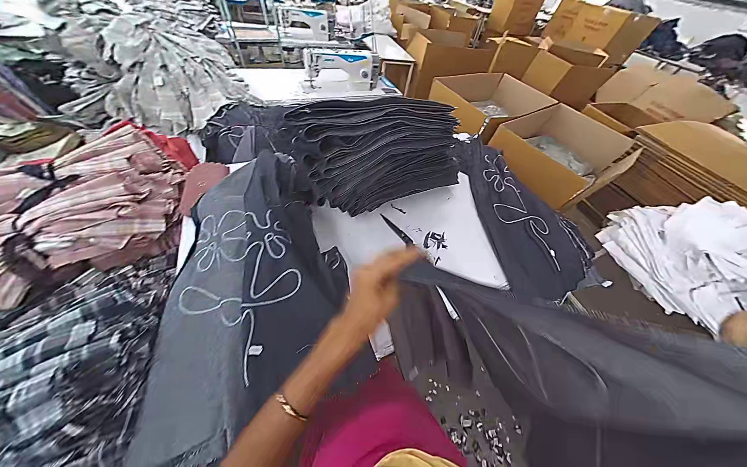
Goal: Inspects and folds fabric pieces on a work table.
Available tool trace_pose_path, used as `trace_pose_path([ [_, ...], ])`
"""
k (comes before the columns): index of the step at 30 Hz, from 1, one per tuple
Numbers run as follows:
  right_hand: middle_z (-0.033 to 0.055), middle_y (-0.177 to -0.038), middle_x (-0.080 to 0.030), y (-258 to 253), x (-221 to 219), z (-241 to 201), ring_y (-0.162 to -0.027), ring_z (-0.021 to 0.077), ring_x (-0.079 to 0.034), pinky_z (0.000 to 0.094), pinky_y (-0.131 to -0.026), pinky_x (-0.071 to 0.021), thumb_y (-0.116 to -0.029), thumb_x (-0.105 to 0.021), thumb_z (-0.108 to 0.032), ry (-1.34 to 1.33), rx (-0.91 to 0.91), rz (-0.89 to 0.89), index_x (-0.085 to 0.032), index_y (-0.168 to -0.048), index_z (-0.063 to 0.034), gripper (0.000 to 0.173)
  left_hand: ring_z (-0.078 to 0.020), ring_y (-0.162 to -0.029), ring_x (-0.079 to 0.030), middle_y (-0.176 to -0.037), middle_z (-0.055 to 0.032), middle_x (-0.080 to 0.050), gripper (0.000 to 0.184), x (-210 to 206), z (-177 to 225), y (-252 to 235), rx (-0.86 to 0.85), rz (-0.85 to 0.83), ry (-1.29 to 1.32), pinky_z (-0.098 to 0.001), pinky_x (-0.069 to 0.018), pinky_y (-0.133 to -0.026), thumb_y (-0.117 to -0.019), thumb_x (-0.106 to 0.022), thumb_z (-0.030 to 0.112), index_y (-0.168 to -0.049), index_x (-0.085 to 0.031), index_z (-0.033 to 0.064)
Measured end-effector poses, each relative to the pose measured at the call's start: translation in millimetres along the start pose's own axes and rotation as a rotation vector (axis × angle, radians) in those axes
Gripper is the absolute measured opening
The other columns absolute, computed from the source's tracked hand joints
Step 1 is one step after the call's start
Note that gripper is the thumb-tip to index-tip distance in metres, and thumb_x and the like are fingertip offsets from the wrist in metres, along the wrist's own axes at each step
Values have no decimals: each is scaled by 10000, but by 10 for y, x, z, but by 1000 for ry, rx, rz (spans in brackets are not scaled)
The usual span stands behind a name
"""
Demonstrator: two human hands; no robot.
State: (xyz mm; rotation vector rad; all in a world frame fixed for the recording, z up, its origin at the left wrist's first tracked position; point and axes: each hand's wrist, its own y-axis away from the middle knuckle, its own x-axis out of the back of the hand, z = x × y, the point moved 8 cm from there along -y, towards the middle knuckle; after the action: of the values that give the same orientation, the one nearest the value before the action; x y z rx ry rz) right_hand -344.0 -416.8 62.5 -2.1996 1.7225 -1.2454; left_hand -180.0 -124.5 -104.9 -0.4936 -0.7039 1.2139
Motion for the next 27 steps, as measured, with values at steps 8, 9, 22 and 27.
trace_pose_path([
  [8,43,-991,-787,-806,-1363,1110,-938,116,-740,353,-881,-588,-934,-725,-247,422,8,84,-811,-995,-89,190,-287,-1319,-575,-1325,-218,-641,306,2941,636,732,34,466,-749,-425,-410,-1168,-1035,-445,60,-1132,-695,-87],
  [9,56,-1011,-790,-799,-1615,1312,-966,174,-748,420,-906,-579,-939,-716,-207,424,32,91,-815,-1001,-95,162,-337,-1310,-575,-1318,-252,-637,324,3077,552,1014,110,460,-810,-459,-408,-1159,-1025,-429,56,-1120,-694,-104],
  [22,261,-1462,-539,-164,-2575,3551,-1380,409,-502,493,-1167,-393,-998,-450,3,488,-650,-238,-615,-1381,0,417,-614,-1450,-275,-1554,-383,-347,617,2234,-266,2822,902,-203,-905,-829,-139,-1104,-859,-794,152,-1409,-581,-28],
  [27,316,-1487,-457,-272,-2563,3877,-1370,436,-488,474,-1146,-411,-1035,-555,-213,567,-861,-201,-485,-1450,56,500,-439,-1317,-570,-1405,-242,-606,302,771,-801,2284,546,-248,-710,-641,-384,-1128,-929,-679,83,-1207,-726,-25],
])
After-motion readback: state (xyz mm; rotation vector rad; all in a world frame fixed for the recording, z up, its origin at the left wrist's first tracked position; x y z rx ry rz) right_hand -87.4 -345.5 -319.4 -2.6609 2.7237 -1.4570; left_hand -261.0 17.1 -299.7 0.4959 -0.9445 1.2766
